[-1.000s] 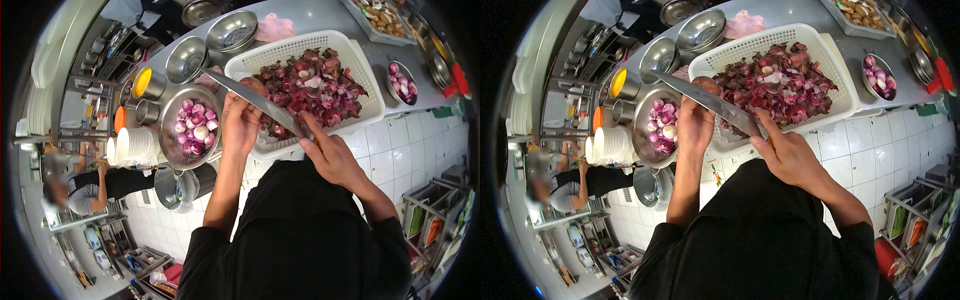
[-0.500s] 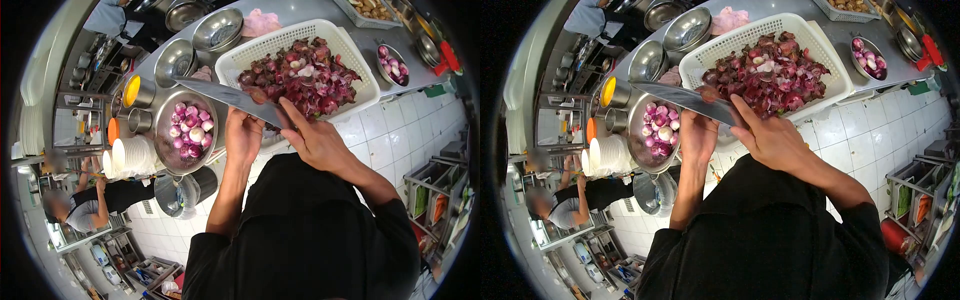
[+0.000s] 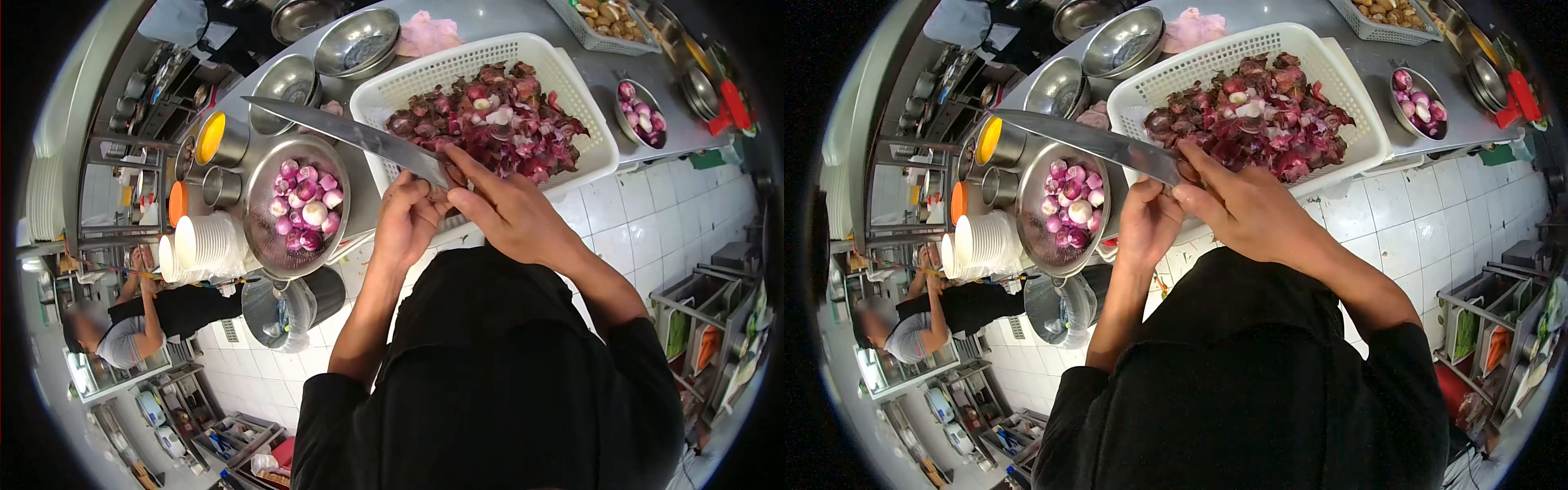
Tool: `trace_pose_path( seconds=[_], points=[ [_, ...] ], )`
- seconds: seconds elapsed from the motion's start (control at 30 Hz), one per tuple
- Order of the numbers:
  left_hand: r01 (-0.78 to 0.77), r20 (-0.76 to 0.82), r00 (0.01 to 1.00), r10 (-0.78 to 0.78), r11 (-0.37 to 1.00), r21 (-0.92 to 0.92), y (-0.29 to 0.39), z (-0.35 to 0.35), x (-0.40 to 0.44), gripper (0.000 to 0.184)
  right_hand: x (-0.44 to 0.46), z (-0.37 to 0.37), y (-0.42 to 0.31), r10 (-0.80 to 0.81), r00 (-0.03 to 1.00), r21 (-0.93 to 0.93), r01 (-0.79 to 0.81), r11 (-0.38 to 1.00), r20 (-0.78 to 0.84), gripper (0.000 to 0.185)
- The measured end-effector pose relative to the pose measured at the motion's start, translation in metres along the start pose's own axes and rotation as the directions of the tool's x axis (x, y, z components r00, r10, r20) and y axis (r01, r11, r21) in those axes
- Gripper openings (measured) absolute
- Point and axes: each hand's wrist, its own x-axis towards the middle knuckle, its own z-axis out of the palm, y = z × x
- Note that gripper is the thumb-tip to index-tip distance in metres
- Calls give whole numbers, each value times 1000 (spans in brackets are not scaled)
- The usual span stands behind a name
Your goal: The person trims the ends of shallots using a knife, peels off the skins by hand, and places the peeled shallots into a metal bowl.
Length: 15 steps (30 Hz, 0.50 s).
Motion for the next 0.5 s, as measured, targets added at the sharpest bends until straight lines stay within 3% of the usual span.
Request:
trace_pose_path(
  seconds=[0.07, 0.13, 0.2, 0.27, 0.3, 0.4, 0.5],
  points=[
    [-7, -9, 1000, 8, 1000, 27, 3, 1, 1, 40, 1, -1, -1, 14, 1000, 27, -15, 1000, 11, 56],
    [15, -5, 1000, -15, 1000, 12, 4, -1, 2, 39, 5, 9, 11, -60, 995, 131, 70, 989, -80, 55],
    [33, -15, 999, -34, 999, -41, 3, -7, 2, 42, 7, 4, 15, 59, 998, 285, -64, 956, 26, 55],
    [68, 41, 997, -66, 996, -54, 6, -9, 0, 44, 9, -23, -3, 305, 883, 390, -438, 810, 357, 56],
    [64, 53, 997, -62, 997, -34, 7, -9, 1, 47, 7, -21, -4, 372, 850, 412, -510, 755, 372, 56],
    [40, -68, 997, -40, 999, -7, 5, 0, -2, 44, 8, -19, -3, 318, 892, 444, -439, 781, 322, 53],
    [-56, -169, 977, 130, 922, 383, -3, 7, -4, 43, 9, -15, -4, 329, 903, 436, -423, 794, 276, 52]
  ],
)
